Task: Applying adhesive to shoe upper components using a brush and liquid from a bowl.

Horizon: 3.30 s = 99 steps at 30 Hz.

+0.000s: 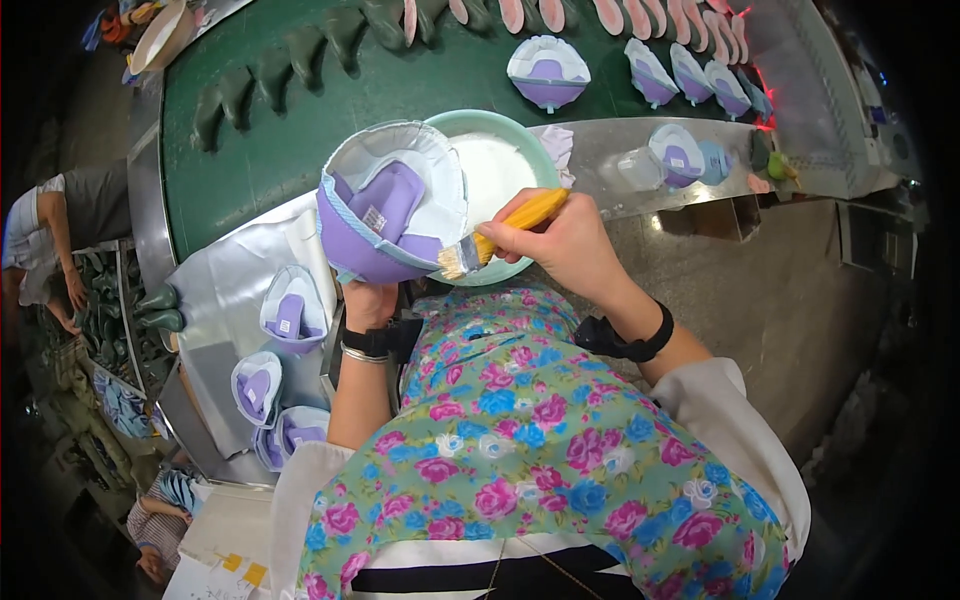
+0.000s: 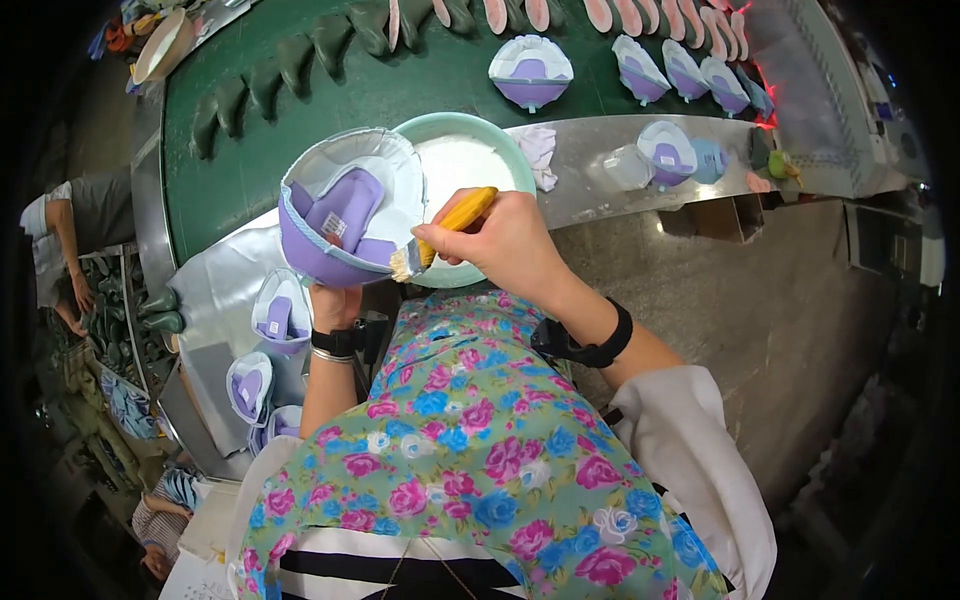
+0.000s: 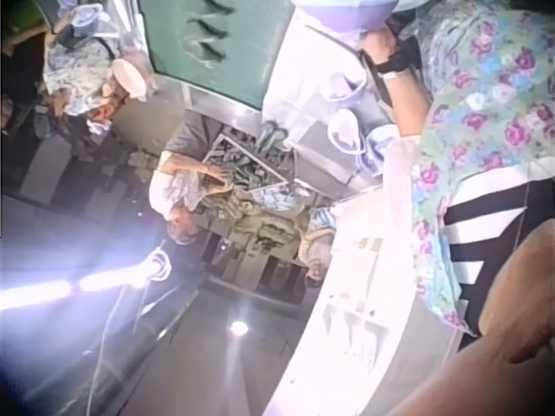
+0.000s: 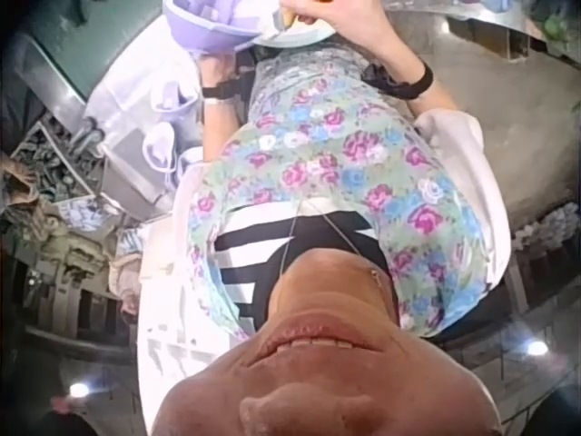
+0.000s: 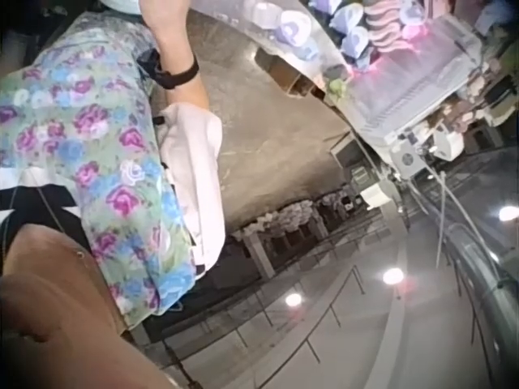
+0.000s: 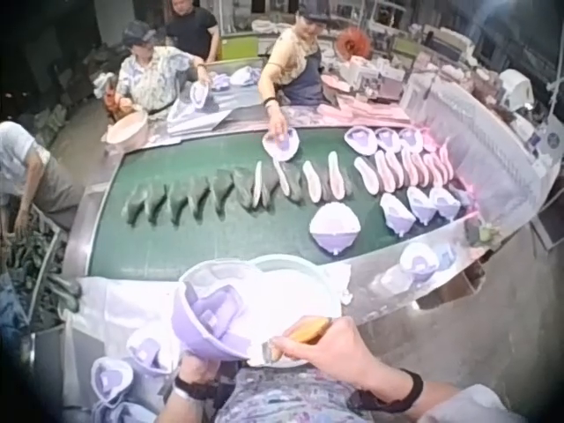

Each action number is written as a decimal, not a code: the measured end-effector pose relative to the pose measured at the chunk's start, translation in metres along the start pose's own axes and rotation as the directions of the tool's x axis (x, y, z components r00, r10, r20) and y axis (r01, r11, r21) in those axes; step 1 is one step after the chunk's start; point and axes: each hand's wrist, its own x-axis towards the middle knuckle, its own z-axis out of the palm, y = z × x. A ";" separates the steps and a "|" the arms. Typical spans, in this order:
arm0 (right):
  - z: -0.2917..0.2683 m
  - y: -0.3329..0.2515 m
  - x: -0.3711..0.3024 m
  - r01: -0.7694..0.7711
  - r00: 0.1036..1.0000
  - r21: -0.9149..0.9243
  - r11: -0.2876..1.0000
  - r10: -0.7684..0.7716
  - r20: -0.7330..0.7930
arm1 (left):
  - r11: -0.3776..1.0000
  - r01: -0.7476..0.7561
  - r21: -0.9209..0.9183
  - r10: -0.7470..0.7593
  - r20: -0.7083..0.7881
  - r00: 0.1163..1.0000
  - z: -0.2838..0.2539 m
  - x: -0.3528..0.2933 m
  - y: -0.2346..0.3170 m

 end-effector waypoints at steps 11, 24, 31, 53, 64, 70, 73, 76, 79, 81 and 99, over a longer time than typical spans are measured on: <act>-0.029 0.006 0.076 0.364 0.887 -0.285 0.887 -0.423 -0.185 | 0.991 0.016 -0.136 -0.034 -0.125 0.992 0.026 0.002 0.035; 0.026 -0.051 0.078 0.689 0.624 0.004 0.725 -0.596 0.506 | 0.464 0.820 -0.334 -0.712 0.410 0.570 0.044 -0.001 0.021; -0.048 0.025 0.074 0.392 0.920 -0.360 0.846 -0.351 0.176 | 0.682 0.722 -0.116 -0.708 0.141 0.692 0.054 0.005 0.034; -0.013 -0.053 0.207 0.551 0.816 -0.408 0.728 -0.367 0.446 | 0.336 -0.453 0.826 0.583 0.195 0.789 0.114 0.137 0.051; -0.066 0.099 0.320 0.422 0.904 -0.862 0.280 -0.060 0.423 | 0.471 0.522 0.712 0.613 -0.689 0.387 -0.215 0.001 0.217; -0.105 0.123 0.315 0.290 0.953 -0.952 0.099 0.063 0.297 | -0.109 0.754 0.648 0.400 -0.666 0.630 -0.268 -0.095 0.167; -0.144 0.150 0.317 0.166 0.986 -0.984 -0.063 0.035 0.164 | -0.237 0.484 0.842 0.208 -0.443 0.872 -0.285 -0.053 0.095; -0.097 0.133 0.310 0.190 0.981 -0.979 0.075 -0.060 0.185 | 0.242 0.598 0.764 0.368 -0.642 0.672 -0.330 -0.087 0.066; -0.073 0.104 0.283 0.173 0.958 -0.975 0.142 -0.255 0.133 | 0.428 0.675 0.601 0.187 -0.790 0.584 -0.334 -0.069 0.053; -0.042 0.066 0.254 0.155 0.950 -0.965 0.211 -0.299 0.087 | 0.429 0.508 0.747 0.101 -0.599 0.795 -0.312 -0.031 0.077; 0.135 -0.029 0.049 0.602 0.798 -0.625 0.497 -0.399 0.452 | 0.936 -0.125 0.328 0.044 0.244 0.969 0.005 -0.010 0.172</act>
